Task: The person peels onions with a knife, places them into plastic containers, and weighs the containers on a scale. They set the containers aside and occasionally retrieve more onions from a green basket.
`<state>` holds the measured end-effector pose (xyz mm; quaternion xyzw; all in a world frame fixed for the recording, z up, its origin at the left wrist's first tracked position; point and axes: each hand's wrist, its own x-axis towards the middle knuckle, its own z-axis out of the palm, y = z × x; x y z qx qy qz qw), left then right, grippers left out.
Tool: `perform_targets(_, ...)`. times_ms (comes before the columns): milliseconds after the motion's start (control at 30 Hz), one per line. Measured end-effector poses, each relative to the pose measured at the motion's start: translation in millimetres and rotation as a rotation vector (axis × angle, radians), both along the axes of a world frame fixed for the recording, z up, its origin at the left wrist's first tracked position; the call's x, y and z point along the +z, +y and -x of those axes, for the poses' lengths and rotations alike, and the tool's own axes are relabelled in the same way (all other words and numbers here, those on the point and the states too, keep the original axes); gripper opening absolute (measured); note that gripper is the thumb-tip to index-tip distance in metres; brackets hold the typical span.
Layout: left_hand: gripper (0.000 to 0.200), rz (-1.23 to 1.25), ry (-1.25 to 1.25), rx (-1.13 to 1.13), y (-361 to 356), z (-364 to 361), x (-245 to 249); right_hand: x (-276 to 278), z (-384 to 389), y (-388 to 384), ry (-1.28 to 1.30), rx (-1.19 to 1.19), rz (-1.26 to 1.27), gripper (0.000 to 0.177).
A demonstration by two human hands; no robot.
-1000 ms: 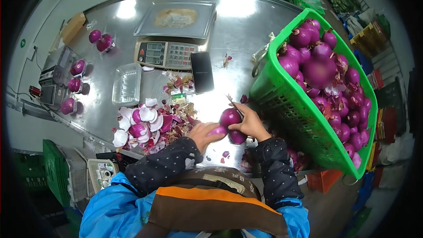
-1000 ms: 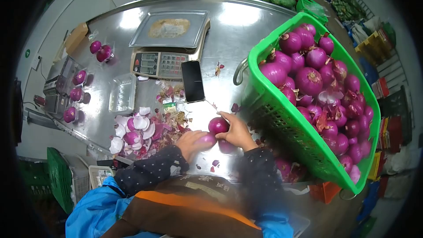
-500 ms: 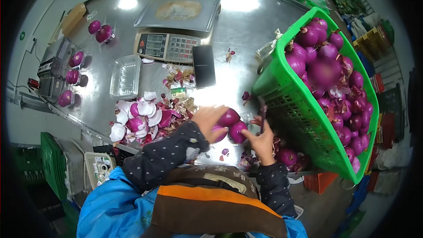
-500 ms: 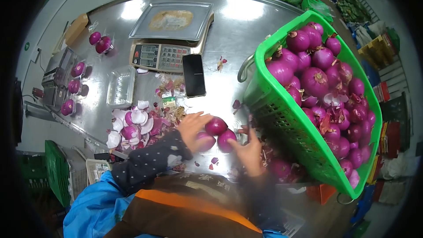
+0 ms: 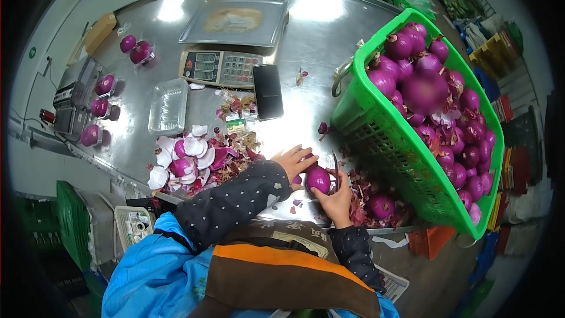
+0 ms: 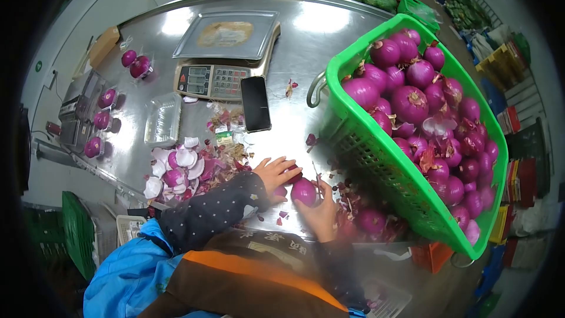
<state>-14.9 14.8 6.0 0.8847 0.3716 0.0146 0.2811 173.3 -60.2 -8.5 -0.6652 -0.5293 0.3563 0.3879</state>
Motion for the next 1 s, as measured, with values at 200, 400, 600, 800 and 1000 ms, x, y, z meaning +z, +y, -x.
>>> perform_targets(200, 0.035, 0.121, -0.642, 0.886, -35, 38, -22, -10, -29, -4, -0.152, -0.119, -0.088, 0.033)
perform_targets(400, 0.020, 0.204, -0.131, 0.955, -53, 28, -23, -19, -50, 22, -0.437, 0.274, 0.004, 0.025)
perform_targets(600, 0.021, 0.244, -0.306, 0.995, -66, 5, -10, -63, -59, 44, -0.354, 0.315, -0.074, 0.024)
perform_targets(800, 0.024, 0.230, -0.447, 1.045, -53, 54, 6, -36, -45, 44, -0.287, 0.298, -0.088, 0.013)
perform_targets(1000, 0.028, 0.080, -0.503, 1.159, -4, 195, 31, 60, 123, 105, 0.005, 0.455, -0.257, 0.012)
